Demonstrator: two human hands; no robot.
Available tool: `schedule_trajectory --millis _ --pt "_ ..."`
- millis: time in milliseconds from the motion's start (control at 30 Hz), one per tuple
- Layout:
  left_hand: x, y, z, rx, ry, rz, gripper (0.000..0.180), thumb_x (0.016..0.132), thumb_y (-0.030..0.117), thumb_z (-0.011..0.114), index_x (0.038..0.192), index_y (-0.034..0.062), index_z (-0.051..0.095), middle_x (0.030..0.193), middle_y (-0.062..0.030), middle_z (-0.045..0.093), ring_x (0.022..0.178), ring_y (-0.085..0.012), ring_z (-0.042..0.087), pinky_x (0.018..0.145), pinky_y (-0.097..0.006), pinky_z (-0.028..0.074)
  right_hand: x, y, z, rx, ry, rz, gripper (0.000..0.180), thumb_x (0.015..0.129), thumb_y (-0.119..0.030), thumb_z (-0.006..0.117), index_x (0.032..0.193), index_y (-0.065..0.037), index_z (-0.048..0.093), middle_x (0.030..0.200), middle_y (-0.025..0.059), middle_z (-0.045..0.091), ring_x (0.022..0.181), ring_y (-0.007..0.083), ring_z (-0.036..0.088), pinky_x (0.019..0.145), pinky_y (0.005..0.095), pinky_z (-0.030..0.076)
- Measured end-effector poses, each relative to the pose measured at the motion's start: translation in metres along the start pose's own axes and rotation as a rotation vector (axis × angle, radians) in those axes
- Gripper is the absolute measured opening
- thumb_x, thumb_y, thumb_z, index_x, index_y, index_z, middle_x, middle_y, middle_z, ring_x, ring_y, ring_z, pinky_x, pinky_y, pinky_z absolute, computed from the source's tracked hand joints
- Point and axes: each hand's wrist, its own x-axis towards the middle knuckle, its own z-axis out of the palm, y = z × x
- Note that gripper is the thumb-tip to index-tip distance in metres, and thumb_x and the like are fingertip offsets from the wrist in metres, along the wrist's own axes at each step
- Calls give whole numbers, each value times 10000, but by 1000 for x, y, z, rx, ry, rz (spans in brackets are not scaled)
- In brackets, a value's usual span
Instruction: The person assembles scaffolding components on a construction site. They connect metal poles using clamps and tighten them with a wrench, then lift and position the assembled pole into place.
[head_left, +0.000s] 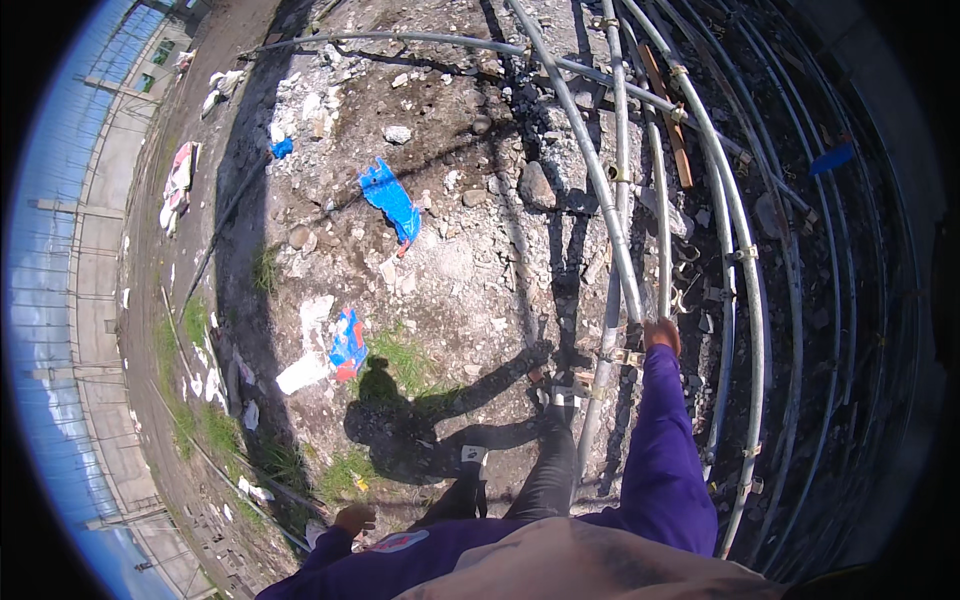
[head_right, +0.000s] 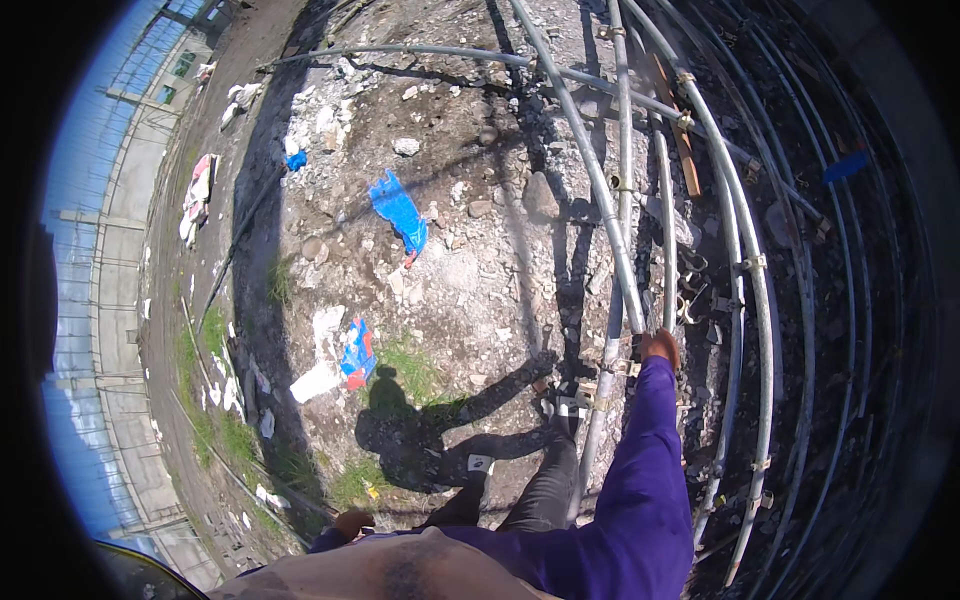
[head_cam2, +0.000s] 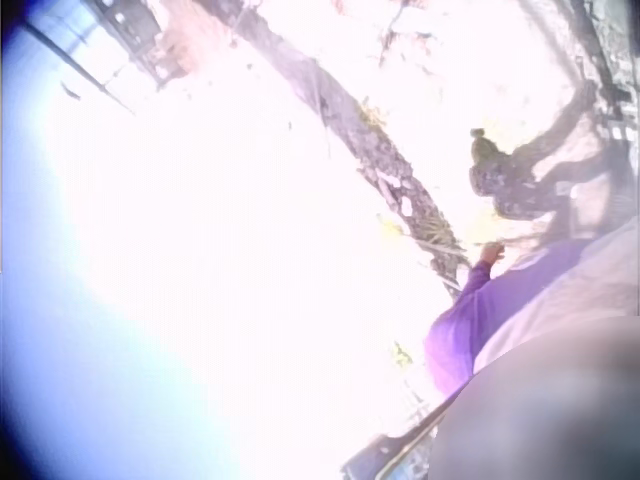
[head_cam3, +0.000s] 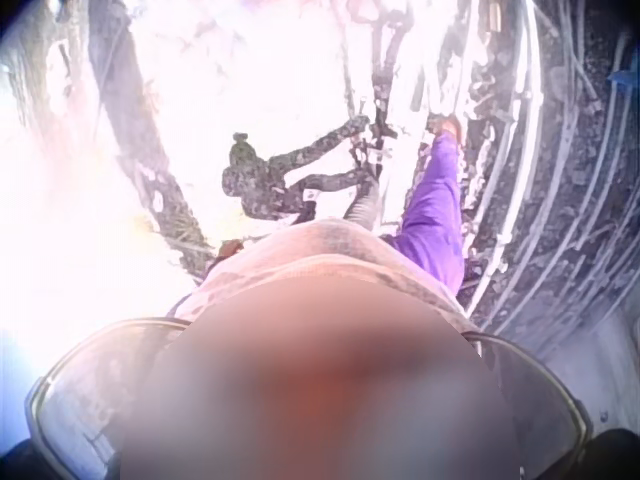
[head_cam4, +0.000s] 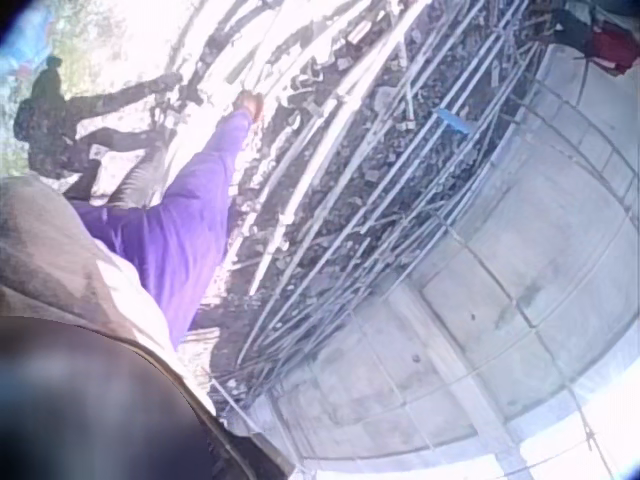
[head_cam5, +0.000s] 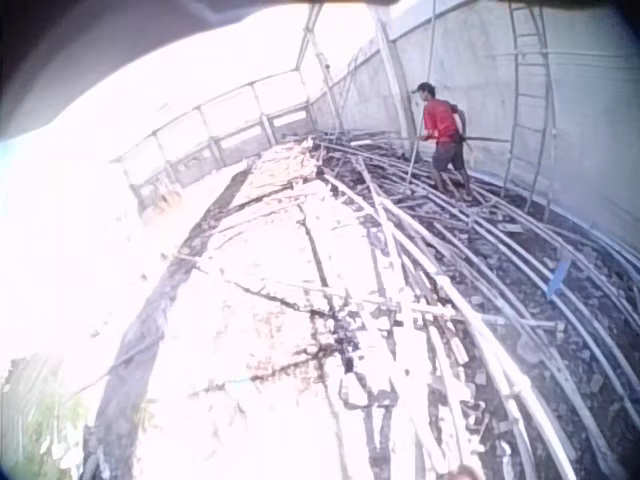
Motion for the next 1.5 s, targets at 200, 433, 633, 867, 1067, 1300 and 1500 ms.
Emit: schedule_trajectory --millis 200,433,633,867,1067,1300,1500 --pt "-15 -9 40 139 -209 -148 410 983 266 564 1279 -17 590 1234 -252 660 1123 -415 659 953 -534 550 72 -11 26 -132 -4 22 645 877 -598 694 1219 -53 639 1177 197 699 1130 392 667 949 495 534" --pt "-31 -15 69 -522 3 -570 414 981 273 582 1278 -16 593 1233 -251 662 1123 -419 658 961 -531 547 117 -11 41 -297 -169 -83 790 808 -718 701 1254 -70 618 1149 215 721 1065 384 701 927 479 551" --pt "-24 -14 76 -577 29 -589 418 979 279 597 1277 -15 596 1232 -250 664 1124 -422 658 967 -529 544 101 -15 77 -156 -197 -100 889 742 -633 821 1345 -70 488 1199 262 683 1163 453 632 1024 491 500" --pt "-26 -32 79 -677 78 -570 424 977 286 614 1276 -14 599 1231 -249 666 1125 -426 657 974 -527 541 85 -26 79 -109 -140 -198 627 796 -377 829 1227 -84 481 1075 235 727 1030 445 682 934 514 540" --pt "-2 -55 82 -916 38 -597 428 975 292 629 1275 -13 602 1230 -248 668 1126 -429 656 980 -525 538 26 -57 40 -128 -253 -180 698 786 -363 768 1334 -50 471 1120 292 697 1090 463 669 965 500 526" --pt "-23 -51 68 -561 120 -242 421 953 337 658 1228 19 636 1170 -222 680 1082 -426 659 957 -519 530 -114 -136 76 316 -399 -299 692 746 -374 745 1271 43 576 1121 304 699 1059 418 697 963 463 518" --pt "-6 -59 43 -40 64 -15 377 920 362 668 1167 78 679 1085 -168 699 1007 -389 675 905 -484 541 -231 -217 59 853 -733 -357 661 798 -424 809 1238 45 656 1062 129 720 892 211 661 838 335 518"
